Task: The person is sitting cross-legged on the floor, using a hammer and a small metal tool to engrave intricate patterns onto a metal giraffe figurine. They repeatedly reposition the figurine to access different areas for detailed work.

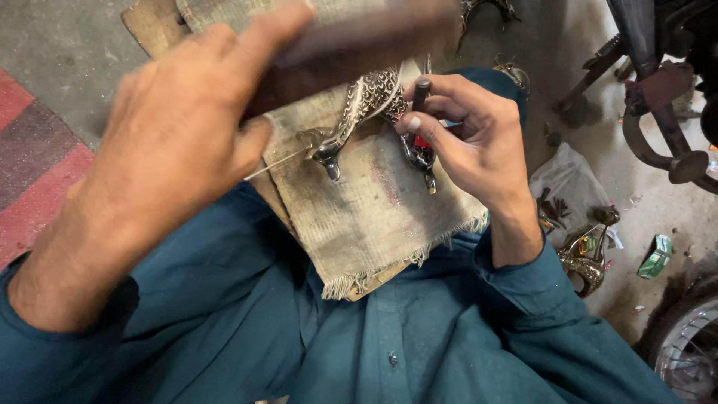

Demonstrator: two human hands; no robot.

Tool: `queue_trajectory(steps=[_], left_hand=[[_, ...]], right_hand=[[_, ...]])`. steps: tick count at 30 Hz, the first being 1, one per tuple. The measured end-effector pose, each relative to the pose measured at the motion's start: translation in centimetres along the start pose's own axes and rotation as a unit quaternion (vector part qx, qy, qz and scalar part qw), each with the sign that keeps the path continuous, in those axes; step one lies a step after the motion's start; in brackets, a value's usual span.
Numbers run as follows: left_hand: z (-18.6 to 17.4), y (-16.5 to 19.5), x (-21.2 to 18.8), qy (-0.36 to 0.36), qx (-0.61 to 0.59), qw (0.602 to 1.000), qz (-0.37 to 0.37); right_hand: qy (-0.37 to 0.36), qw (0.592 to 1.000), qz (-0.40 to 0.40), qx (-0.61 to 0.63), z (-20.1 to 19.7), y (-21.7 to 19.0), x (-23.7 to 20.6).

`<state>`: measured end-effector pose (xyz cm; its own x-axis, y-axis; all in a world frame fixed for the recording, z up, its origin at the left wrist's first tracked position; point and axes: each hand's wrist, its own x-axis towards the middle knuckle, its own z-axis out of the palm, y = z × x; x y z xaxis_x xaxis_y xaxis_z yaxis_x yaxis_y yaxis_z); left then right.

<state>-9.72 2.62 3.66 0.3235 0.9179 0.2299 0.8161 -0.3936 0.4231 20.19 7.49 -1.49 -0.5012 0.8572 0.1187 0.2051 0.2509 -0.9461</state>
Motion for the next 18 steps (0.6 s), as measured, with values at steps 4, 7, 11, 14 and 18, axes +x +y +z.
queue_trajectory(steps=[4,7,11,14,18], left_hand=[[0.0,0.4,0.2,-0.009,0.161,0.987,0.020],[-0.2,0.7,0.4,0.009,0.037,0.999,-0.023],[-0.2,0.7,0.5,-0.002,0.139,0.990,0.016],[-0.1,0.5,0.4,0.029,0.066,0.997,0.009],[0.4,0.6,0.4,0.003,0.055,0.998,-0.004]], right_hand=[[0.003,1.000,0.002,0.013,-0.1,0.0,0.1],[0.011,1.000,0.003,0.028,0.1,0.2,0.1],[-0.005,1.000,-0.014,-0.011,-0.2,0.5,0.0],[0.009,1.000,0.000,0.025,-0.2,0.8,-0.1],[0.008,1.000,0.017,0.011,-0.5,1.3,-0.3]])
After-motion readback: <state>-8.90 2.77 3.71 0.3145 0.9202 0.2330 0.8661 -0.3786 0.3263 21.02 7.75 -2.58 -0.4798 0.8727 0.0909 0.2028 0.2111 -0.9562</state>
